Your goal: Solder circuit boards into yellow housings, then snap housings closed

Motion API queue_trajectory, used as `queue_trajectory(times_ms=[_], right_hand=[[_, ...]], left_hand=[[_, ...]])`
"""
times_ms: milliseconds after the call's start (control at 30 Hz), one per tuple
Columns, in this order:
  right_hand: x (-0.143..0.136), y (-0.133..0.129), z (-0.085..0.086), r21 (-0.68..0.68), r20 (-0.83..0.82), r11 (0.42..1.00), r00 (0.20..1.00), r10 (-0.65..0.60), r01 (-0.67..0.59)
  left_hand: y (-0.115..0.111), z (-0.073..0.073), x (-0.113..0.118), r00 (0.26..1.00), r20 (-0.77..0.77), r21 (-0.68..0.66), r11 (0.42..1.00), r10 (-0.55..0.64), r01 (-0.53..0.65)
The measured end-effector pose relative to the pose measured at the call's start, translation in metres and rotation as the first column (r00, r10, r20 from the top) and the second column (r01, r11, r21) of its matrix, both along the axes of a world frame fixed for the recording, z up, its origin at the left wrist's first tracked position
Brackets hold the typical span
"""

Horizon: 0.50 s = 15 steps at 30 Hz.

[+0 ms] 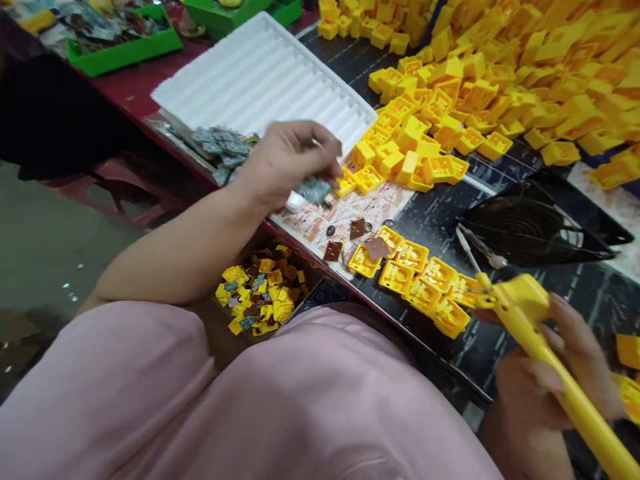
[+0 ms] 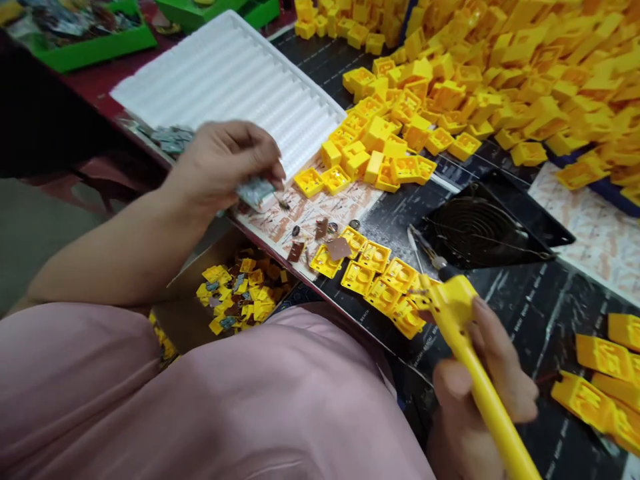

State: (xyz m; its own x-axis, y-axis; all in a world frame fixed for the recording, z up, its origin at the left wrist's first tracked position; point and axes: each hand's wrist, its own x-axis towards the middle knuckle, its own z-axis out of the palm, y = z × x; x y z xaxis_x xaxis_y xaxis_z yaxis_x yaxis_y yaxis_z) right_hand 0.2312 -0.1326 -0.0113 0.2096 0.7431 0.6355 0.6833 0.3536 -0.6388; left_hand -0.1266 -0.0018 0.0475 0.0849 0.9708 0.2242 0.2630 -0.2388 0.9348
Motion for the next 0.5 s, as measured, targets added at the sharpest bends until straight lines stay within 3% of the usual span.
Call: queue_trajectory(times_ms=[67,133,267,333,400,500], right_hand=[[-0.004,0.002,0.003,0.143,0.058,0.989,0.998,0.034,-0.041],[-0.004,0.004,0.005,0.289,0.117,0.955,0.993,0.032,-0.065],[0.006,-0.003,0.012,0.171,0.109,0.985,0.994,-0.028,0.010],[0.012,-0.009,0.015,0.164,0.079,0.986,0.996,-0.051,0.038],[0.018,-0.014,0.014,0.143,0.010,0.989,0.999,-0.037,0.035],[0.024,-0.018,0.009,0.071,-0.135,0.995,0.988,0.078,-0.069]], left_hand=[[-0.006,-0.012,0.025,0.962,-0.230,-0.016,0.989,-0.144,0.144],[-0.016,-0.027,0.044,0.845,-0.492,0.059,0.960,-0.210,0.273],[-0.038,-0.051,0.059,0.577,-0.790,0.148,0.848,-0.209,0.509],[-0.046,-0.057,0.061,0.550,-0.818,0.189,0.826,-0.166,0.531],[-0.050,-0.059,0.063,0.587,-0.796,0.233,0.820,-0.149,0.523],[-0.053,-0.057,0.070,0.610,-0.779,0.255,0.816,-0.144,0.519]])
